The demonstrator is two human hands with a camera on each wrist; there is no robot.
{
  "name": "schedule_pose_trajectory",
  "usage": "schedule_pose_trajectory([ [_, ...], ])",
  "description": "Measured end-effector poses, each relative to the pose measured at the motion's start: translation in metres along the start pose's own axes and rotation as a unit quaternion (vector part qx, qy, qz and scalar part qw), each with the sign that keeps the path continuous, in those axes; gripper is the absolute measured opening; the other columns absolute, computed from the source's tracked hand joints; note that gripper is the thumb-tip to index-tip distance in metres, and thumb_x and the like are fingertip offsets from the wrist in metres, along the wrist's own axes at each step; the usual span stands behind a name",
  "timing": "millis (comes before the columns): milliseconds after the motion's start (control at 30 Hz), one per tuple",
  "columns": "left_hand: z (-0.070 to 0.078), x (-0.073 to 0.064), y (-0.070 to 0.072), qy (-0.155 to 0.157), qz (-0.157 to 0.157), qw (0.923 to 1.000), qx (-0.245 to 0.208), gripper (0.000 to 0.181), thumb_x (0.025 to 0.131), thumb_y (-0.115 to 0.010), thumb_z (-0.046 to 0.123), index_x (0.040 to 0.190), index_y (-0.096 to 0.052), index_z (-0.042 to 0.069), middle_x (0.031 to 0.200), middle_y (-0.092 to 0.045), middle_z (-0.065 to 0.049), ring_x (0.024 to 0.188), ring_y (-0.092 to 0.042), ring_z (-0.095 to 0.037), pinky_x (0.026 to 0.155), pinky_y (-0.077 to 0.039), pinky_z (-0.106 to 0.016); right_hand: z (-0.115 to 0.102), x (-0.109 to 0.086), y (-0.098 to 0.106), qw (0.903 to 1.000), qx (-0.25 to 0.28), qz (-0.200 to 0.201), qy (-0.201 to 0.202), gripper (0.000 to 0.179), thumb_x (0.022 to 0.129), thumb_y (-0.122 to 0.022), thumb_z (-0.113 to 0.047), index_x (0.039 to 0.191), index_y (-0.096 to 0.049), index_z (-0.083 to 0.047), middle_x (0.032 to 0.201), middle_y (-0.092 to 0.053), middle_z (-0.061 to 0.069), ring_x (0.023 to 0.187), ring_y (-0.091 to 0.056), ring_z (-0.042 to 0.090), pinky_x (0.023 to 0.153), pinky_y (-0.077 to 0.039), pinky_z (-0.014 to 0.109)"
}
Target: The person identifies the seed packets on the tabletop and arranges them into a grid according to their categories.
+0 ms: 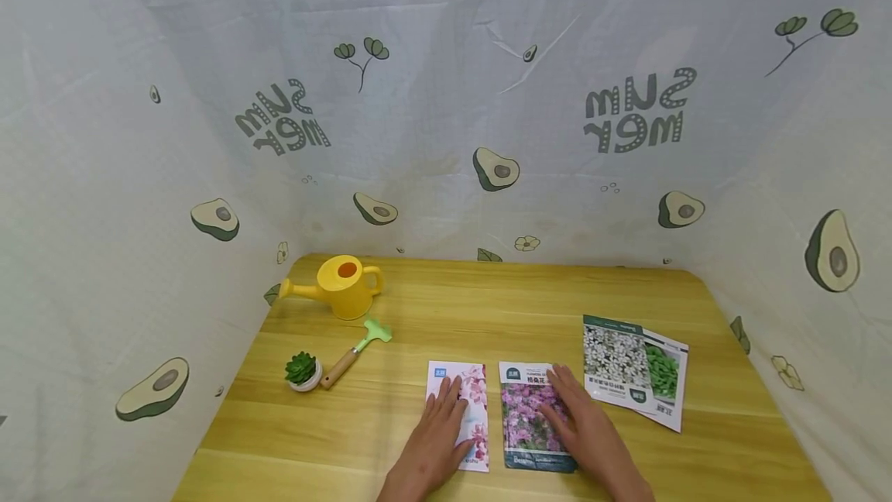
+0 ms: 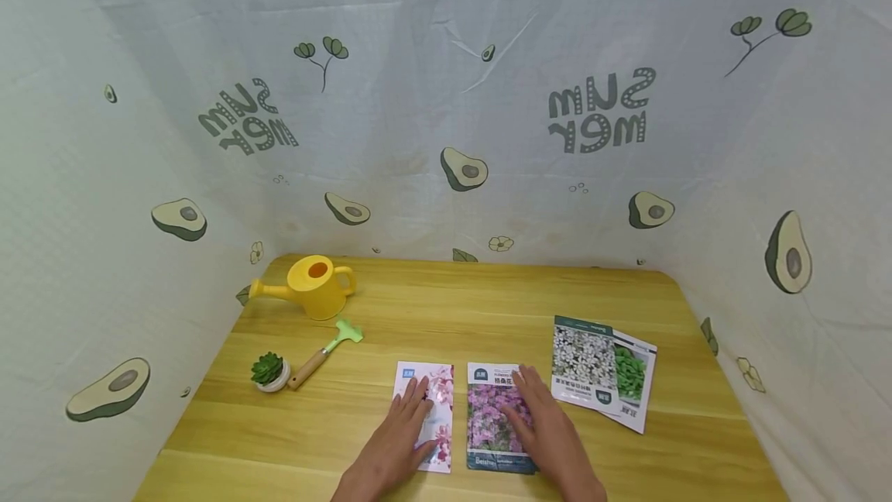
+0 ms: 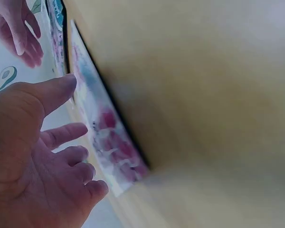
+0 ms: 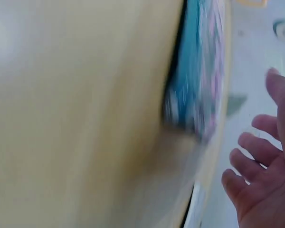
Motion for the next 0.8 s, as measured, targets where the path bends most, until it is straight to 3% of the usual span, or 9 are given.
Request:
schedule_pose_trajectory([
  [133,0.015,0.008,0.008,-0.032,0.015,0.9993,0.015,0.067,0.102,-0.076,0.033,0.157,-0.049,0.004,0.177,-0.028,-0.016,0.164,-0.024,-0.034,0.129,-0.031,-0.052,0.035,0.006,0.025,0.9994,0.01,0.033,-0.005,0.065,0.11,-0.064,-0.032,0.159,-0.044,0.007,0.167,-0.035,0.033,0.154,-0.031,0.057,0.117,-0.032,0.077],
  [233,0.039,0.025,0.012,-0.07,0.005,0.9956,0.063,0.07,0.105,-0.071,0.037,0.163,-0.044,0.008,0.178,-0.026,-0.014,0.165,-0.023,-0.031,0.13,-0.031,-0.049,0.072,0.009,0.039,0.9987,0.004,0.031,-0.041,0.07,0.115,-0.052,-0.036,0.16,-0.035,0.014,0.168,-0.025,0.039,0.157,-0.019,0.06,0.12,-0.023,0.079],
  [367,0.084,0.054,0.012,-0.135,-0.016,0.979,0.152,0.072,0.108,-0.063,0.049,0.168,-0.038,0.018,0.179,-0.024,-0.007,0.166,-0.021,-0.025,0.131,-0.031,-0.043,0.116,0.009,0.046,0.9964,0.0,0.015,-0.083,0.075,0.119,-0.034,-0.036,0.158,-0.015,0.025,0.165,-0.007,0.049,0.157,0.0,0.064,0.123,-0.004,0.079],
  [433,0.106,0.068,0.006,-0.164,-0.025,0.9687,0.184,0.072,0.109,-0.057,0.053,0.17,-0.034,0.022,0.18,-0.023,-0.003,0.166,-0.02,-0.022,0.131,-0.031,-0.04,0.13,0.008,0.046,0.9956,0.008,0.002,-0.093,0.076,0.12,-0.028,-0.035,0.157,-0.005,0.028,0.164,0.002,0.052,0.155,0.008,0.065,0.123,0.003,0.079],
  [567,0.141,0.096,-0.016,-0.204,-0.053,0.9529,0.218,0.07,0.112,-0.045,0.058,0.173,-0.026,0.027,0.181,-0.017,0.005,0.167,-0.013,-0.016,0.131,-0.028,-0.035,0.145,0.003,0.044,0.9943,0.028,-0.016,-0.101,0.078,0.119,-0.026,-0.034,0.155,0.005,0.029,0.161,0.011,0.053,0.153,0.015,0.066,0.122,0.008,0.079],
  [700,0.163,0.117,-0.041,-0.216,-0.075,0.9412,0.249,0.068,0.113,-0.031,0.062,0.174,-0.018,0.035,0.181,-0.009,0.014,0.167,-0.004,-0.01,0.132,-0.023,-0.032,0.149,-0.001,0.042,0.9937,0.031,-0.029,-0.103,0.077,0.119,-0.023,-0.033,0.154,0.008,0.028,0.159,0.014,0.053,0.152,0.018,0.066,0.121,0.009,0.08],
  [800,0.175,0.127,-0.049,-0.217,-0.08,0.9356,0.267,0.065,0.113,-0.025,0.063,0.173,-0.016,0.041,0.18,-0.009,0.019,0.166,-0.003,-0.007,0.132,-0.022,-0.031,0.145,0.001,0.043,0.9951,0.027,-0.018,-0.093,0.075,0.119,-0.024,-0.031,0.154,0.004,0.03,0.159,0.01,0.055,0.152,0.016,0.068,0.119,0.007,0.083],
])
Point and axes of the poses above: each hand's wrist, its own x-axis towards the middle knuckle, its own y-axis out of the back of the hand, z = x × y, the point moved 10 cm from there along x, towards the middle knuckle
